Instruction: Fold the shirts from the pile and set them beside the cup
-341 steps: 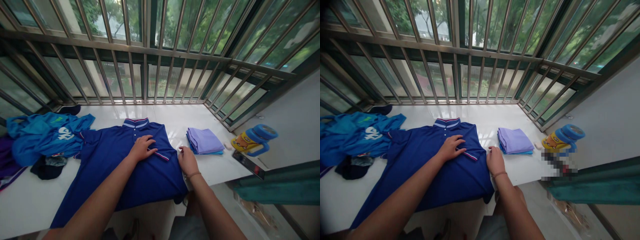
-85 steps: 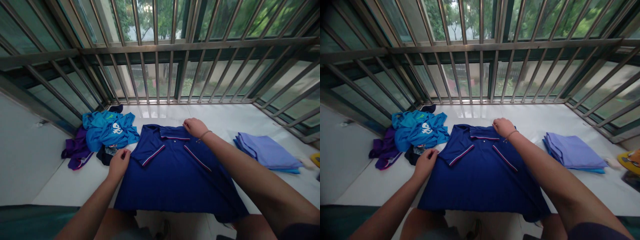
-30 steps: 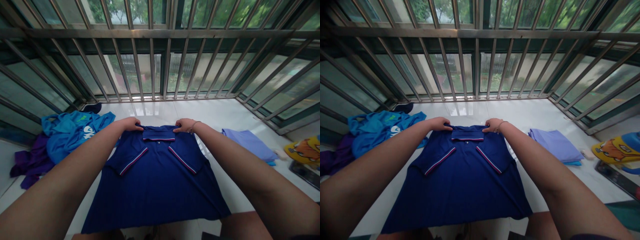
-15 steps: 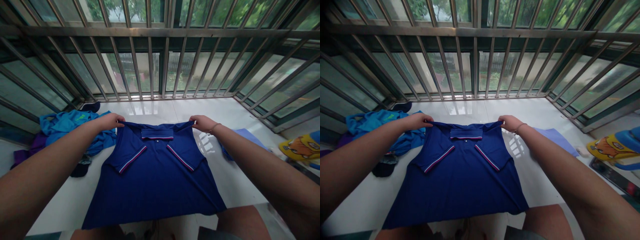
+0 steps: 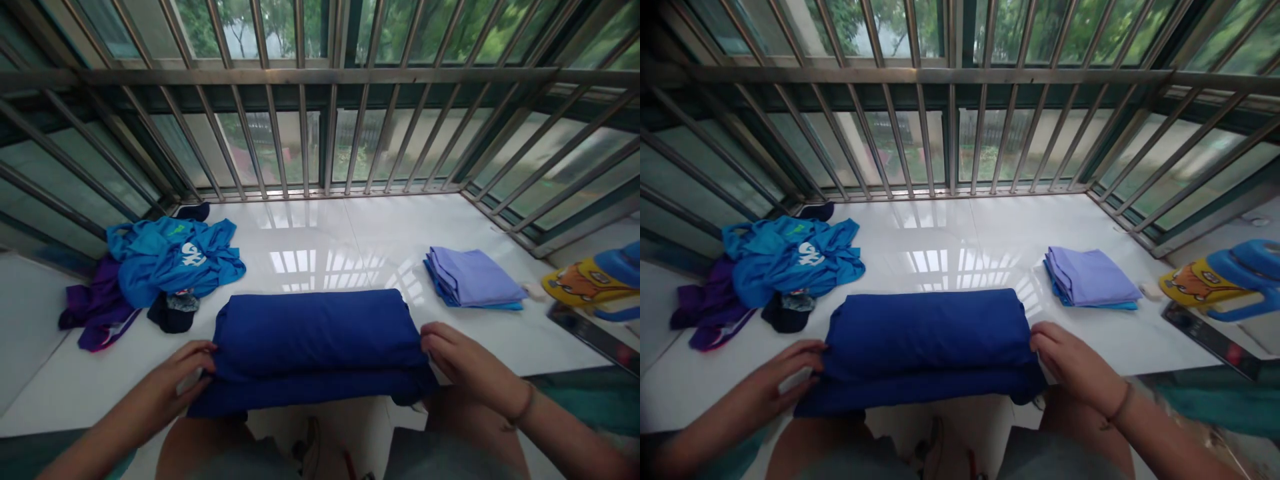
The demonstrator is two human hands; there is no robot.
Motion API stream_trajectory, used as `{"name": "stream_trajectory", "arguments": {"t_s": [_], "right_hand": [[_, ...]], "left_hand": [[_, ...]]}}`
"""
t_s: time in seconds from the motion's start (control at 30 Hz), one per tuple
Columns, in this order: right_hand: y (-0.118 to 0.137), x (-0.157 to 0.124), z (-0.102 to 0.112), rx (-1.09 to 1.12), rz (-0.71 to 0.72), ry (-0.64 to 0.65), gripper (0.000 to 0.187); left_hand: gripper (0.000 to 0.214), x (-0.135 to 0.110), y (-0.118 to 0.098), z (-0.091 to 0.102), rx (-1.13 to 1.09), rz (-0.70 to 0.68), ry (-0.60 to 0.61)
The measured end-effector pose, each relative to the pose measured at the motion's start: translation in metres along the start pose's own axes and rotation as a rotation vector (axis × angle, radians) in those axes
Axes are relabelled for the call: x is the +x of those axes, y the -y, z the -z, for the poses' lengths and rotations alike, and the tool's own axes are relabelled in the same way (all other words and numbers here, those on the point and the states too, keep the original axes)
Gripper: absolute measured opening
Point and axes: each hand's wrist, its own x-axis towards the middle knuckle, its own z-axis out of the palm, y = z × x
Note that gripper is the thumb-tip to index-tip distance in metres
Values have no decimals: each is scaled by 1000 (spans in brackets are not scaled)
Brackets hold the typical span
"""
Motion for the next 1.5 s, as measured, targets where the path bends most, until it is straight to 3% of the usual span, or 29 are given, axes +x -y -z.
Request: {"name": "stream_trajectory", "arguments": {"t_s": [0.1,0.2,0.33,0.4,0.47,0.57,0.67,0.73,0.83,0.93,1.0,1.1,1.17,1.23,1.3,1.4,1.5], "right_hand": [[6,-19,-14,21,-19,83,32],[4,-12,-11,2,-53,26,33],[-6,31,-5,-53,-101,-112,26],[-11,58,-9,-86,-144,-111,29],[-15,82,-15,-127,-215,-11,40],[-23,109,-21,-153,-309,182,48],[-33,126,-17,-144,-333,267,30],[-40,138,-7,-143,-337,269,22],[-49,163,12,-157,-361,173,20],[-51,188,33,-187,-406,-35,33],[-48,196,44,-198,-421,-182,43],[-33,177,47,-172,-403,-318,49],[-18,141,34,-136,-388,-350,42],[-1,87,8,-109,-380,-365,35],[15,24,-25,-84,-383,-389,35],[37,-63,-76,-82,-570,-413,41],[50,-111,-115,42,-809,-471,52]], "left_hand": [[24,-27,-3,-22,66,-30,5],[30,-21,-13,-16,88,-12,-46],[43,35,-24,3,84,-8,-156],[48,74,-26,8,107,-22,-130],[51,111,-27,10,169,-24,-27],[57,157,-31,16,303,36,238],[38,190,-36,27,383,64,521],[27,211,-39,37,399,33,586],[26,246,-44,50,453,40,430],[35,274,-53,56,543,76,71],[46,280,-58,54,538,102,-145],[52,253,-64,39,420,74,-254],[47,209,-64,23,319,26,-263],[44,148,-62,4,216,34,-303],[43,76,-58,-16,137,166,-350],[47,-23,-53,-48,37,567,-327],[52,-82,-52,-83,-121,794,-214]]}}
